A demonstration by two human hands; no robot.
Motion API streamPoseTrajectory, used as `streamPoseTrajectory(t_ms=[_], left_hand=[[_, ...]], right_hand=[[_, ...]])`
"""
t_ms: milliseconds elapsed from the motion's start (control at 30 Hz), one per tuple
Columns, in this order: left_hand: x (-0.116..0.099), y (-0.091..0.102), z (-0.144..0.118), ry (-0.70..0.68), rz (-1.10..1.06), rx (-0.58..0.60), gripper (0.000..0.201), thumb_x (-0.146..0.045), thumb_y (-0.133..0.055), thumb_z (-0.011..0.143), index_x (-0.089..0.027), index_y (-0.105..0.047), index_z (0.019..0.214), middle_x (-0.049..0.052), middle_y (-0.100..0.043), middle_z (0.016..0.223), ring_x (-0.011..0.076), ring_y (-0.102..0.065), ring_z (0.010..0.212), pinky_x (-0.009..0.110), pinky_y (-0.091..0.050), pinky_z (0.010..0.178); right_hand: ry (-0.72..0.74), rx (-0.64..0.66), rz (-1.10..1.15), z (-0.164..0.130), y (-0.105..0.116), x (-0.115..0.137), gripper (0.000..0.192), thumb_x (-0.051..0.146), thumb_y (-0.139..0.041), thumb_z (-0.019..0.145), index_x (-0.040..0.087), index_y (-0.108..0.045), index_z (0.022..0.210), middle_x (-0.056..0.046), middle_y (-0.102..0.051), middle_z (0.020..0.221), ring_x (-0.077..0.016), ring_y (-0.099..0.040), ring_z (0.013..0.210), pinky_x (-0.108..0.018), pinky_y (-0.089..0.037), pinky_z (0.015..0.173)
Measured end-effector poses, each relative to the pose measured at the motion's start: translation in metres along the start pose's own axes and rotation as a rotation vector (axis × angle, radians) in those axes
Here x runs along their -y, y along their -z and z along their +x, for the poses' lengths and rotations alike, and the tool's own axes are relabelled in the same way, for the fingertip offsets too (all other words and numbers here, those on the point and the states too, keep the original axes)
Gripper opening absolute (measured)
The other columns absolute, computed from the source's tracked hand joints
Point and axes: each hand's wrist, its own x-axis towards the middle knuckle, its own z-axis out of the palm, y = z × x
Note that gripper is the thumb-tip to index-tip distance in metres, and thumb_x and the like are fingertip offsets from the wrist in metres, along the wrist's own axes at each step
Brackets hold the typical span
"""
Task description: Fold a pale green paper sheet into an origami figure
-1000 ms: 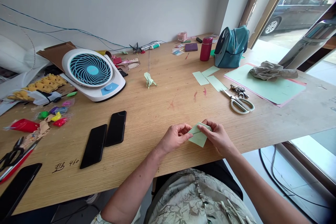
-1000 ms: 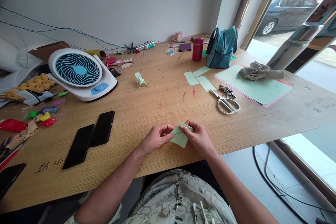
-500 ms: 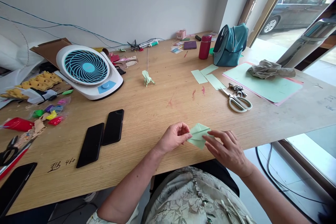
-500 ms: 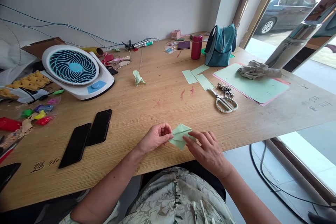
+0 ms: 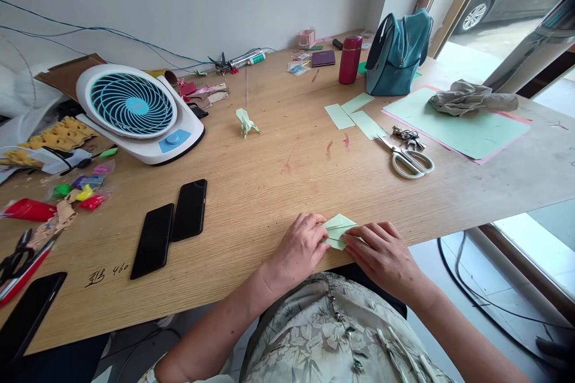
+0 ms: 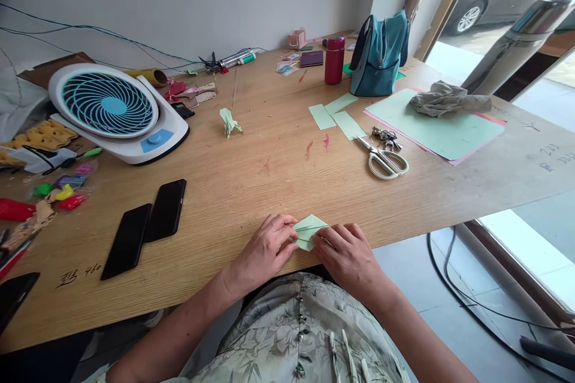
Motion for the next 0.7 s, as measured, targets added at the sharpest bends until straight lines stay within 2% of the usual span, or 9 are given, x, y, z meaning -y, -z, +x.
streamPoseTrajectory(t_ms=[133,267,500,700], left_hand=[[0.005,0.002,-0.006,-0.115,0.066,0.067,0.012,-0.011,-0.051,0.093,-0.017,-0.058,0.102,0.008,-0.064,0.11,0.0209,-0.057,0.102,0.036,-0.05,0.092],[0.008,0.005,-0.005,-0.148,0.105,0.111,0.016,-0.014,-0.049,0.095,-0.017,-0.057,0.109,0.009,-0.065,0.107,0.0215,-0.058,0.101,0.036,-0.05,0.09],[0.018,0.008,0.002,-0.195,0.074,0.133,0.014,-0.016,-0.048,0.097,-0.017,-0.059,0.104,0.009,-0.064,0.106,0.0202,-0.058,0.101,0.034,-0.049,0.089],[0.026,0.008,0.005,-0.177,0.088,0.098,0.02,-0.015,-0.044,0.098,-0.017,-0.063,0.093,0.007,-0.062,0.094,0.0179,-0.057,0.091,0.029,-0.047,0.08]], right_hand=[[0.014,0.037,0.036,-0.002,-0.004,0.0,0.018,0.013,-0.049,0.097,0.019,-0.063,0.108,-0.007,-0.069,0.098,-0.0179,-0.056,0.084,-0.034,-0.035,0.077],[-0.044,0.005,0.012,0.001,-0.004,0.007,0.013,0.015,-0.053,0.096,0.021,-0.063,0.099,-0.005,-0.07,0.092,-0.0172,-0.059,0.081,-0.035,-0.035,0.078],[-0.19,-0.069,-0.012,0.004,-0.009,0.02,0.012,0.015,-0.054,0.093,0.021,-0.06,0.084,-0.003,-0.068,0.082,-0.0173,-0.059,0.077,-0.034,-0.037,0.078],[-0.276,-0.075,0.028,0.003,-0.011,0.021,0.012,0.015,-0.054,0.093,0.021,-0.058,0.084,-0.003,-0.066,0.079,-0.0177,-0.058,0.075,-0.034,-0.037,0.075]])
